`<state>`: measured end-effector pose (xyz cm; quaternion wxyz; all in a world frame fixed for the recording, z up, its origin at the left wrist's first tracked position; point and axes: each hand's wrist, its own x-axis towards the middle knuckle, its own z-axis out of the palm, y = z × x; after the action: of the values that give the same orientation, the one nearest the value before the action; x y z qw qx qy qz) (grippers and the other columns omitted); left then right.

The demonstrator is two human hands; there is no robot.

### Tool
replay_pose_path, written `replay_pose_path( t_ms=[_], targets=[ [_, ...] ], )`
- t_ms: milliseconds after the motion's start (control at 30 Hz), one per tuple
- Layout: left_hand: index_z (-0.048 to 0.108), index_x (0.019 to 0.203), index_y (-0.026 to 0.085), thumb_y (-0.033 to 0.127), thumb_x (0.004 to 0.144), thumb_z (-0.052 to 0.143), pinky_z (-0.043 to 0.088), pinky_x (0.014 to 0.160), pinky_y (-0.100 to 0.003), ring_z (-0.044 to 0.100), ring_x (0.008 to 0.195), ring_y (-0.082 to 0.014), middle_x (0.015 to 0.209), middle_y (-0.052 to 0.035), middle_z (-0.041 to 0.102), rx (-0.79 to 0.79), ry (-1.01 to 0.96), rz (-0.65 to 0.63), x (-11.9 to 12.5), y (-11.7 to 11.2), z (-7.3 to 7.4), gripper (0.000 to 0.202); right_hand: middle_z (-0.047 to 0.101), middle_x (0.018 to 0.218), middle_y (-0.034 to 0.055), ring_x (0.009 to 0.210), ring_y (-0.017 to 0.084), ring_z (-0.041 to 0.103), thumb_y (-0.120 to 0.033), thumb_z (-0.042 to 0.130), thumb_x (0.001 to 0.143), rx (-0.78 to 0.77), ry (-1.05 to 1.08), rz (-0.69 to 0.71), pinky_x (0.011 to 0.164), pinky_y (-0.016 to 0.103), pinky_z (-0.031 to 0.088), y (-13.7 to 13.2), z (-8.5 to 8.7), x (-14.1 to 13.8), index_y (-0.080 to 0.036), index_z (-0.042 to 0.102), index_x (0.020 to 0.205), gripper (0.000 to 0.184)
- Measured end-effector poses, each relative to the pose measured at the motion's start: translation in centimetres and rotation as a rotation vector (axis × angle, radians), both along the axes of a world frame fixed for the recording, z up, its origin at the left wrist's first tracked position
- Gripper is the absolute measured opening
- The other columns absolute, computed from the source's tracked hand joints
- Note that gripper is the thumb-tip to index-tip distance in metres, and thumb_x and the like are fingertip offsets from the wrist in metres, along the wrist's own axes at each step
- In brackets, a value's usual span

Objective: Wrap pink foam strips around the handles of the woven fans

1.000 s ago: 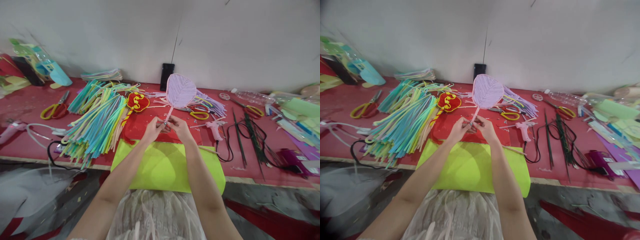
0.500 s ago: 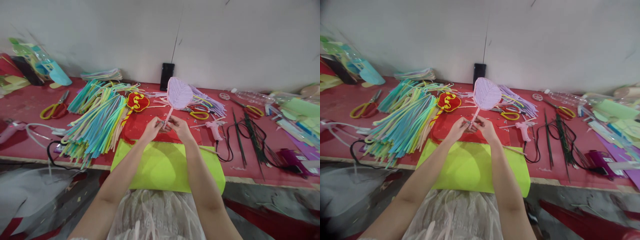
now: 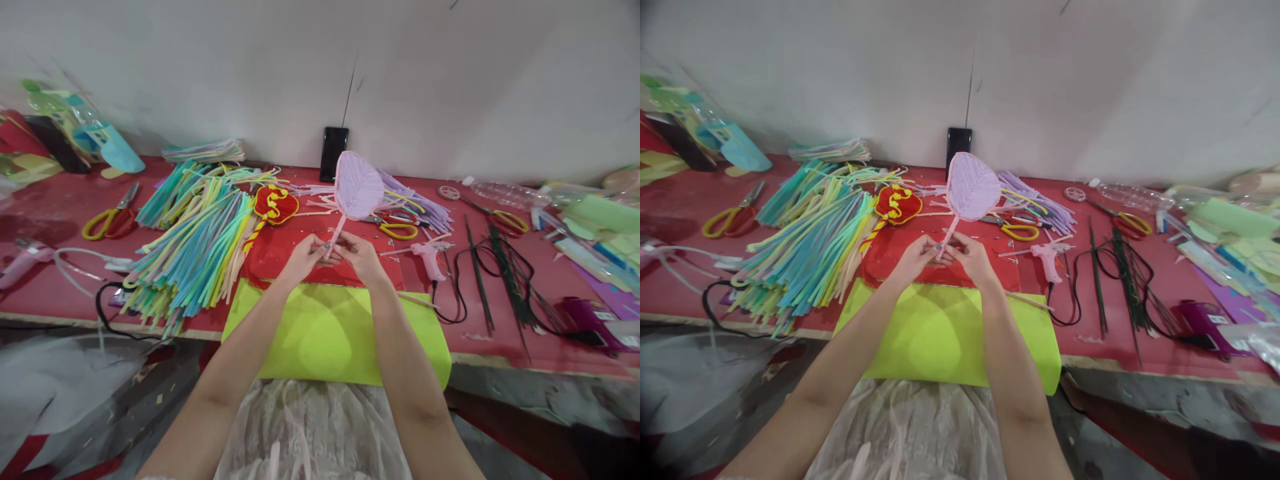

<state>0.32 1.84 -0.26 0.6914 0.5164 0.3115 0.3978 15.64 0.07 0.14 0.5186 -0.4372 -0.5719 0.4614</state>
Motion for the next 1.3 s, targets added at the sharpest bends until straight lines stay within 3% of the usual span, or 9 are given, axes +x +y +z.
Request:
replay_pose_path(
  t_ms=[500,1300],
  targets=[
    [0.038,0.077,0.017,0.026,0.079,0.056,0.055,0.065,-0.03,0.068,0.065,-0.0157,0.072,-0.0029,0.068,0.009,0.027,0.008,0.01,0.06,-0.23,0.021,0.064,0.093,0.003,0.088,0.016,0.057,-0.032,0.064,0.07,-0.013,-0.001,0.014,0.081,0.03,0.046,0.1,-0.31,0.05,-0.022,0.058,0.117,0.049],
    [0.038,0.078,0.017,0.029,0.077,0.06,0.056,0.065,-0.033,0.068,0.064,-0.017,0.069,-0.0035,0.068,0.029,0.036,0.021,0.02,0.16,-0.27,0.025,0.063,0.09,0.0026,0.086,0.016,0.056,-0.033,0.064,0.07,-0.021,-0.008,-0.004,0.081,0.03,0.045,-0.05,-0.18,-0.04,-0.022,0.059,0.116,0.048]
  ],
)
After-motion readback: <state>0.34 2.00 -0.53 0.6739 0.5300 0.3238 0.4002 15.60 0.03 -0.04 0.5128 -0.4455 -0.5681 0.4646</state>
